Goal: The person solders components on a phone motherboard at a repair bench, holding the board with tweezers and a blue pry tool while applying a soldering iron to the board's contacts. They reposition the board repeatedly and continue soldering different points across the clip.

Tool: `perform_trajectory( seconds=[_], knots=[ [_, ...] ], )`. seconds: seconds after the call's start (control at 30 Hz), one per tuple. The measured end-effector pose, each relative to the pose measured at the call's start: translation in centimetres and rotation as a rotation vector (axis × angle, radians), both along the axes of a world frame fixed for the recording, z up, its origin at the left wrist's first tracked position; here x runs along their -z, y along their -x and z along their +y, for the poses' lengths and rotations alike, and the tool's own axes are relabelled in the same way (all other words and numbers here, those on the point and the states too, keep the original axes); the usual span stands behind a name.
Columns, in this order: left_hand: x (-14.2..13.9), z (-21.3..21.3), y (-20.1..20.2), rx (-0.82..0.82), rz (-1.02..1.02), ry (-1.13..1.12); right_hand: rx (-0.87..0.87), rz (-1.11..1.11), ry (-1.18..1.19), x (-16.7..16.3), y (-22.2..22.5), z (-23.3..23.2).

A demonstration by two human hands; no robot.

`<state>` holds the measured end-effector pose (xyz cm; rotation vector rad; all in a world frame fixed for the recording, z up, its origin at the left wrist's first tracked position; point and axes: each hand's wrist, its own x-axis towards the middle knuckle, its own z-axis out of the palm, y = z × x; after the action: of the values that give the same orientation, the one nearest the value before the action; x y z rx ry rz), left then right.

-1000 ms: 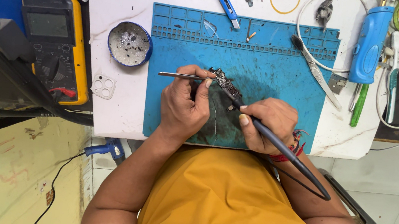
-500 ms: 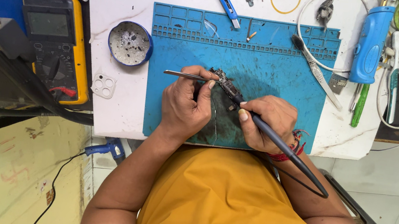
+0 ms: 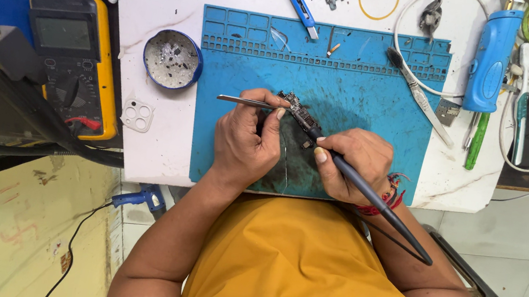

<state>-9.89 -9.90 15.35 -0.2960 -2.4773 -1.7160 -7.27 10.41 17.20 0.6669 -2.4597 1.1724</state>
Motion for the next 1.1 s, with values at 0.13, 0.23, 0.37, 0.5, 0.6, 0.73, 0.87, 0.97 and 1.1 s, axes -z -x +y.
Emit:
perform_trajectory(
  seconds=[0.13, 0.23, 0.37, 0.5, 0.6, 0.73, 0.87, 0.97, 1.1],
  knots=[
    [0.0, 0.0, 0.0, 0.001, 0.02, -0.016, 0.048, -0.003, 0.023, 0.0, 0.1, -0.1],
    [-0.1, 0.0, 0.1, -0.006, 0.009, -0.001, -0.001, 0.027, -0.008, -0.2, 0.0, -0.1],
    [-0.1, 0.0, 0.1, -0.005, 0.019, 0.003, 0.049, -0.004, 0.003, 0.0, 0.1, -0.1],
    [0.0, -0.1, -0.1, -0.006, 0.001, 0.0, 0.041, 0.001, -0.013, 0.2, -0.3, -0.1],
    [0.0, -0.1, -0.1, -0.005, 0.007, -0.013, 0.085, 0.022, 0.014, 0.1, -0.3, -0.1],
    [-0.2, 0.0, -0.1, -0.005, -0.018, -0.015, 0.057, 0.018, -0.039, -0.5, 0.1, -0.4],
    [-0.3, 0.0, -0.2, -0.01, 0.026, -0.038, 0.073, 0.024, -0.22, -1.3, 0.7, -1.1],
    [-0.3, -0.1, -0.1, -0.011, 0.005, -0.018, 0.053, -0.013, -0.257, -1.5, 0.9, -1.4],
    [-0.4, 0.0, -0.2, -0.011, 0.023, -0.001, 0.208, 0.022, -0.308, -1.2, 0.7, -1.4]
  ],
)
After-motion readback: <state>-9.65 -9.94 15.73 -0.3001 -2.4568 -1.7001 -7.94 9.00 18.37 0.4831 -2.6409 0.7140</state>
